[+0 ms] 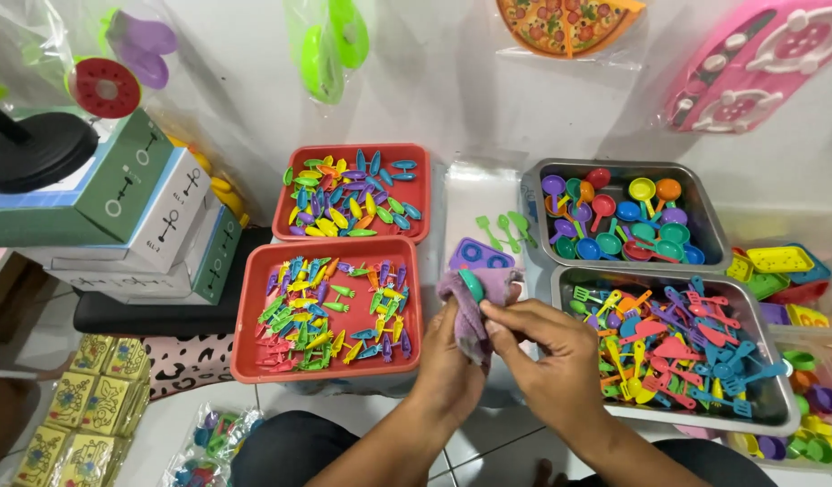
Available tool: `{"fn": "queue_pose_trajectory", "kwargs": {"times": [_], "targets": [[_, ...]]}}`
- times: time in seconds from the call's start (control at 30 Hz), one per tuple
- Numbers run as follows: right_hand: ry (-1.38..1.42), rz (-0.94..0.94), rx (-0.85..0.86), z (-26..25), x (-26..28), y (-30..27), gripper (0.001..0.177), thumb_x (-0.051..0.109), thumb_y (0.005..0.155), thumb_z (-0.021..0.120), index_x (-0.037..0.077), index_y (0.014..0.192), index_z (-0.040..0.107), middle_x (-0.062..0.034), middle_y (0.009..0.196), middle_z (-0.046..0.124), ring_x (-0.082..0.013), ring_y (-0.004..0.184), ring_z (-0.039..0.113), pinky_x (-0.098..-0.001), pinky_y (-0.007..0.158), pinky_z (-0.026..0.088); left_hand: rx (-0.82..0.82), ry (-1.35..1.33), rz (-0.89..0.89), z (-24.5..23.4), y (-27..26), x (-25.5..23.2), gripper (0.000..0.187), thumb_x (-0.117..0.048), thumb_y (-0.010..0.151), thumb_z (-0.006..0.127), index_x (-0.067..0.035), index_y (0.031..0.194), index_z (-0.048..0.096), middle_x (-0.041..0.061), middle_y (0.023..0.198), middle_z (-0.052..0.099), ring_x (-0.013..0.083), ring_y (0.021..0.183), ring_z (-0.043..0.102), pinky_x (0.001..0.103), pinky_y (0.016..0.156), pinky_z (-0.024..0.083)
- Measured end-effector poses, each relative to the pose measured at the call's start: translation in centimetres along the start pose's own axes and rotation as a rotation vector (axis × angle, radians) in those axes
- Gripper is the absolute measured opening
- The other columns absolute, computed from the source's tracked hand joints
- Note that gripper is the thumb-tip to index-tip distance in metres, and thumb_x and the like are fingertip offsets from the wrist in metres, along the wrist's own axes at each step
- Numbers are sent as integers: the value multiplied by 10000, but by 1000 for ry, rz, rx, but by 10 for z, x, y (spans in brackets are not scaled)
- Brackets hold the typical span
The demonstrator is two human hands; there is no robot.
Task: The person sits on the floor and wipes various small plastic toys, including spoons, forks, and molds, using a purple cloth. They pick up items from red and silver trays, wipe them, and place them back into the trays or onto the floor.
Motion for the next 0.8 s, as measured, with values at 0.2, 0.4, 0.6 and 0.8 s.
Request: {"fn": "queue_pose_trajectory", "kwargs": {"times": [0.2,0.4,0.6,0.8], "targets": [[-3,-66,-53,-9,-18,4,236,-121,733,693,-8,922,780,-47,770,720,-120,623,635,-218,584,508,94,320,103,-1,6,-11,225,-98,972,556,-4,807,676,68,681,598,122,620,497,269,619,418],[-142,-120,24,-11,-14,17,211,67,807,785,24,1013,777,-85,848,759,-197,670,710,-292,608,564,48,916,418,28,2,-61,260,-116,980,586,-93,738,677,24,591,650,133,513,568,257,558,471],[28,-9,18,-26,-30,22,233,92,823,812,40,1050,798,-131,751,743,-172,615,702,-320,563,613,160,1310,655,38,-7,-53,293,-107,951,647,-55,668,596,147,555,595,308,518,624,366,509,485],[233,87,74,-35,-59,26,168,32,882,733,-9,1028,806,-135,703,691,-156,622,675,-314,578,593,344,1204,551,42,-8,-48,257,-61,893,726,-57,671,598,92,541,578,222,491,577,328,482,467]]}}
Point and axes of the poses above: each hand's wrist, its own y-axis towards the middle knuckle, its own z-axis out of the palm, x = y × z, the point moved 4 cm from there along y, towards the middle knuckle
